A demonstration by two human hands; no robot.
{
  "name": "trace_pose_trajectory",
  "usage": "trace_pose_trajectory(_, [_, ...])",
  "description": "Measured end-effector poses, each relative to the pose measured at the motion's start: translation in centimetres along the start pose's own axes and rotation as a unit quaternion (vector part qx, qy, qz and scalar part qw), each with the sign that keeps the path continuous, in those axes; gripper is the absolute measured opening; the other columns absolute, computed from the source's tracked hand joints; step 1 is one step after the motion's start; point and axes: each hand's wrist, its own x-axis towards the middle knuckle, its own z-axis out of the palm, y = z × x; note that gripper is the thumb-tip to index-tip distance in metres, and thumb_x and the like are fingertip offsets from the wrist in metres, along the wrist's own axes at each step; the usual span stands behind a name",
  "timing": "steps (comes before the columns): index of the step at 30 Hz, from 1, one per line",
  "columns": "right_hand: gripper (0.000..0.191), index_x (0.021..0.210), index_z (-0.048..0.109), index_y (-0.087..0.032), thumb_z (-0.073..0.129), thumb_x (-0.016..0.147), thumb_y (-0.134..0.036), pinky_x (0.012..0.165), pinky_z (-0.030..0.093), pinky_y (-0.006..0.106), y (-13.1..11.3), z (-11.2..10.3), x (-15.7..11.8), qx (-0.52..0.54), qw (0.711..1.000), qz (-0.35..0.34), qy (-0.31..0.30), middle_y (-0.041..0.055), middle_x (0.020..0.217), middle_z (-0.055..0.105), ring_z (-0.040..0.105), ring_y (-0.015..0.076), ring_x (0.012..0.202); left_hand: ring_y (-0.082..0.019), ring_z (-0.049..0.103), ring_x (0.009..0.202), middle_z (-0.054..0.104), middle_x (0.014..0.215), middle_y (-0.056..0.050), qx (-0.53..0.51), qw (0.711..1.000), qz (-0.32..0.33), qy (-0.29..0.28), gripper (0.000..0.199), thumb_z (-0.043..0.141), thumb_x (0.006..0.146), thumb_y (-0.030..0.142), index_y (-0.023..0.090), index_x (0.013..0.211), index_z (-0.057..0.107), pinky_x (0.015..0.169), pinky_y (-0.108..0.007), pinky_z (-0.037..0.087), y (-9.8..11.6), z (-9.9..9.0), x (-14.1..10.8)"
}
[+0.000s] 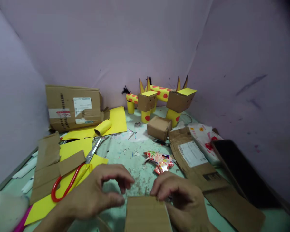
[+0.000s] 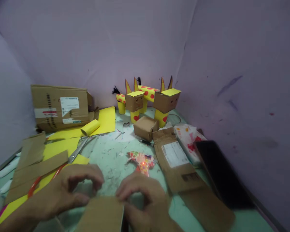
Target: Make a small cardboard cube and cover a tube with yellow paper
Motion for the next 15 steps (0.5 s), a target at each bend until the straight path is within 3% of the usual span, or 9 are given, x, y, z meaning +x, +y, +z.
trace_pose_trajectory(4, [0.006,0.077,0.070,-0.023,0.071,0.075,-0.017,0.059,0.052,0.025,0.6,0.4,-0.7,0.000,1.000,-0.005,-0.024,0.0049,0.069,0.071,0.065,0.0156,0.061,-0.015,0.057,0.074,0.064,0.080,-0.002,0.004,0.998,0.035,-0.047,0.022,0.067,0.069,0.013,0.018,0.090,0.070,0.070,-0.025,0.045,0.2,0.7,-0.2])
trace_pose_trajectory(6, [0.003,0.074,0.070,-0.023,0.072,0.075,-0.022,0.056,0.050,0.025,1.6,0.2,-1.0,0.040,0.998,0.036,0.015,0.0048,0.069,0.070,0.064,0.0156,0.060,-0.016,0.058,0.075,0.065,0.079,-0.002,-0.019,0.998,0.005,-0.054,0.021,0.070,0.067,0.018,0.017,0.088,0.071,0.070,-0.026,0.045,-0.1,0.8,-0.1])
trace_pose_trajectory(8, [0.017,0.071,0.070,-0.021,0.077,0.069,-0.037,0.054,0.049,0.025,2.6,0.0,-1.1,0.100,0.990,0.100,0.028,0.0054,0.067,0.069,0.064,0.0170,0.060,-0.016,0.058,0.072,0.066,0.077,-0.003,-0.062,0.995,-0.059,-0.050,0.024,0.072,0.064,0.023,0.017,0.087,0.072,0.067,-0.026,0.045,-0.6,1.0,0.1])
trace_pose_trajectory(10, [0.030,0.068,0.070,-0.019,0.079,0.060,-0.047,0.053,0.048,0.026,3.0,-0.2,-0.8,0.130,0.967,0.219,0.004,0.0053,0.064,0.069,0.063,0.0179,0.058,-0.015,0.059,0.068,0.068,0.074,-0.002,-0.112,0.986,-0.122,-0.030,0.026,0.073,0.061,0.028,0.016,0.084,0.072,0.063,-0.024,0.045,-1.4,1.2,0.5])
trace_pose_trajectory(12, [0.030,0.069,0.070,-0.019,0.078,0.061,-0.047,0.053,0.049,0.028,2.8,-0.3,-0.2,0.122,0.938,0.325,0.010,0.0044,0.065,0.070,0.064,0.0186,0.058,-0.014,0.060,0.066,0.070,0.072,-0.001,-0.140,0.978,-0.152,-0.005,0.025,0.073,0.061,0.031,0.016,0.081,0.072,0.062,-0.023,0.045,-2.2,1.4,0.8])
trace_pose_trajectory(15, [0.028,0.081,0.070,-0.020,0.078,0.062,-0.040,0.058,0.053,0.031,1.6,-0.5,0.7,0.079,0.924,0.371,0.037,0.0058,0.078,0.073,0.068,0.0222,0.069,-0.016,0.063,0.066,0.071,0.068,0.001,-0.098,0.982,-0.137,0.083,0.018,0.066,0.067,0.032,0.017,0.074,0.074,0.060,-0.025,0.047,-3.2,1.2,1.0])
